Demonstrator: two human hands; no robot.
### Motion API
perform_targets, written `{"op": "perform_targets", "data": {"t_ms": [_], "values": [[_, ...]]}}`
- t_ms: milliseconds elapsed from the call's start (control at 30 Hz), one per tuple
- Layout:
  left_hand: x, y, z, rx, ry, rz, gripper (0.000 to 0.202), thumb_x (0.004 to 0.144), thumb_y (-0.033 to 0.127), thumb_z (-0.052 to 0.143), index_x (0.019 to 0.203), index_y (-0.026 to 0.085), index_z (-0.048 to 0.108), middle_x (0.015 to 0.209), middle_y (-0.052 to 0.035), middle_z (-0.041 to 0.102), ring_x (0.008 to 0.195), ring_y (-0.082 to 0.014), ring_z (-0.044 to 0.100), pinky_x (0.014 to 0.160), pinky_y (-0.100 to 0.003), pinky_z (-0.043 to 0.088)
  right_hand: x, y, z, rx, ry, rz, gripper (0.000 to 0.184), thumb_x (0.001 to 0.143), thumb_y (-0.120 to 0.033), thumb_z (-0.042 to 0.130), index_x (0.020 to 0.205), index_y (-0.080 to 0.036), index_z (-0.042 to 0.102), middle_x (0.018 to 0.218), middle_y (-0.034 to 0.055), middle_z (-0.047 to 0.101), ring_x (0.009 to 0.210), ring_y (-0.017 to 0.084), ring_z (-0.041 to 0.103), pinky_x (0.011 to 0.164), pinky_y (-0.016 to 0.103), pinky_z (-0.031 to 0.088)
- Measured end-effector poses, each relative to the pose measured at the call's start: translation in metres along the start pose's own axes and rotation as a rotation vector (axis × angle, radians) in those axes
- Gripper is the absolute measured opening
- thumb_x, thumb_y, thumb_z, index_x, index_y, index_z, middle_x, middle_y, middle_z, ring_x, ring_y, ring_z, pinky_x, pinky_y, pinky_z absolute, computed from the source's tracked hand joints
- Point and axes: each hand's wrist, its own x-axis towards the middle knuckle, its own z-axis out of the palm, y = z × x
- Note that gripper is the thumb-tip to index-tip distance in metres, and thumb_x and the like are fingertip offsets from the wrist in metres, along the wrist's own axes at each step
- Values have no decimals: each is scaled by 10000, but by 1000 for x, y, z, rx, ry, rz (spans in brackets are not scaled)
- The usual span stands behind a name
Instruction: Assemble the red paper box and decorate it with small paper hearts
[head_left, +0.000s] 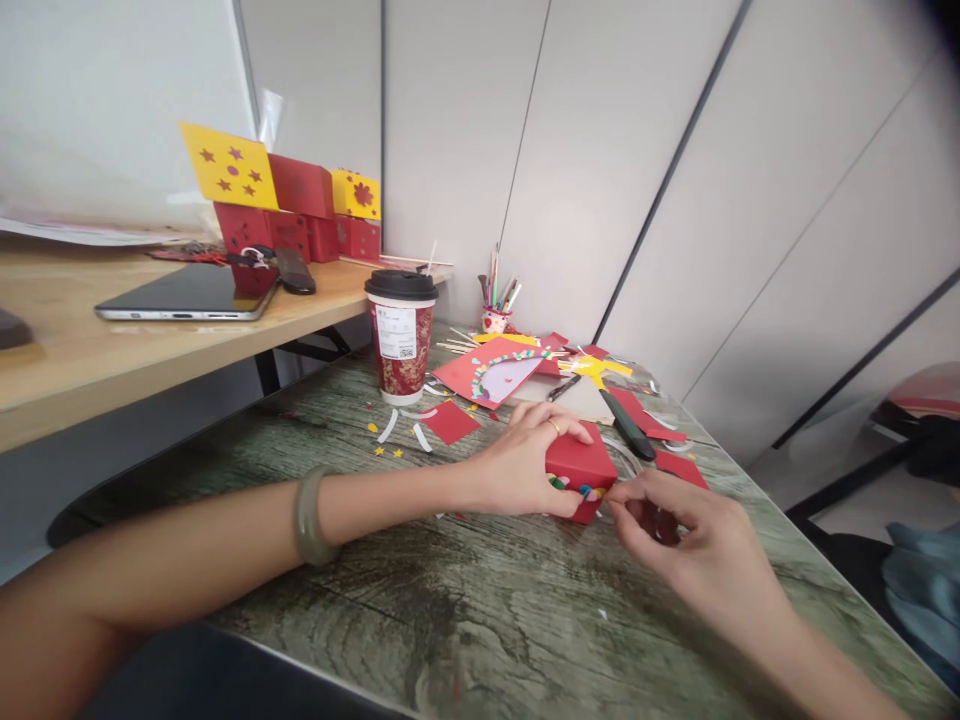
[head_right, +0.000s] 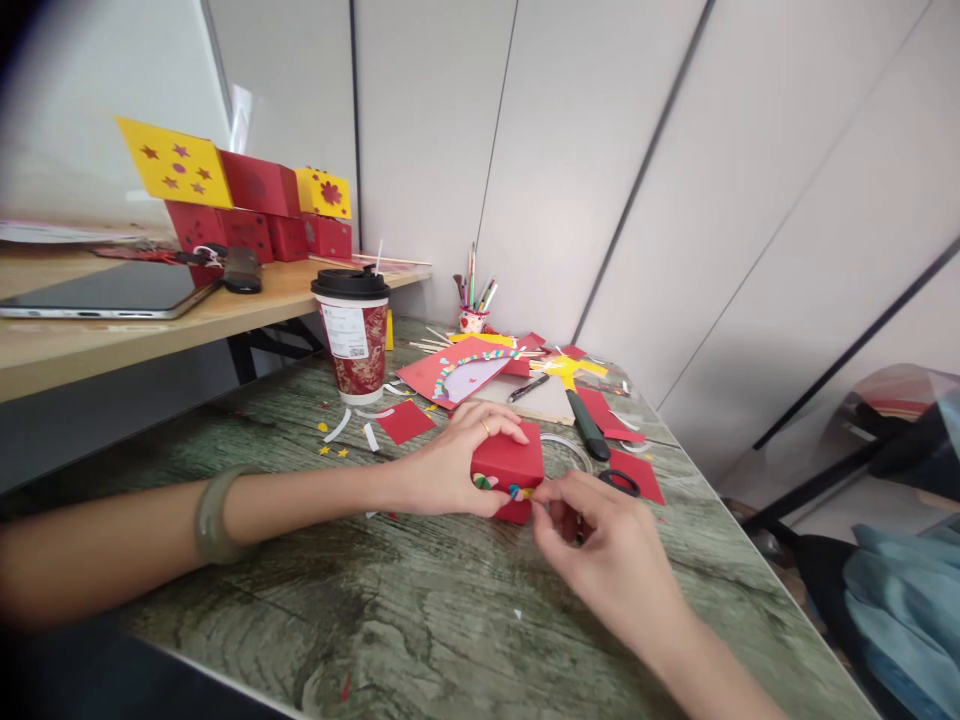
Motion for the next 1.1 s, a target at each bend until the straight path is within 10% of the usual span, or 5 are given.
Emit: {"op": "perform_targets", "data": {"t_ms": [1100], "values": [[-2,10,7,182,93,-26,480,589,383,634,1005,194,487,1107,-62,478,1099,-241,384,959,-386,349,2,2,7,21,11,71,108,758,-240,521,669,-217,578,553,-38,542,477,89,469,423,201,341]]}}
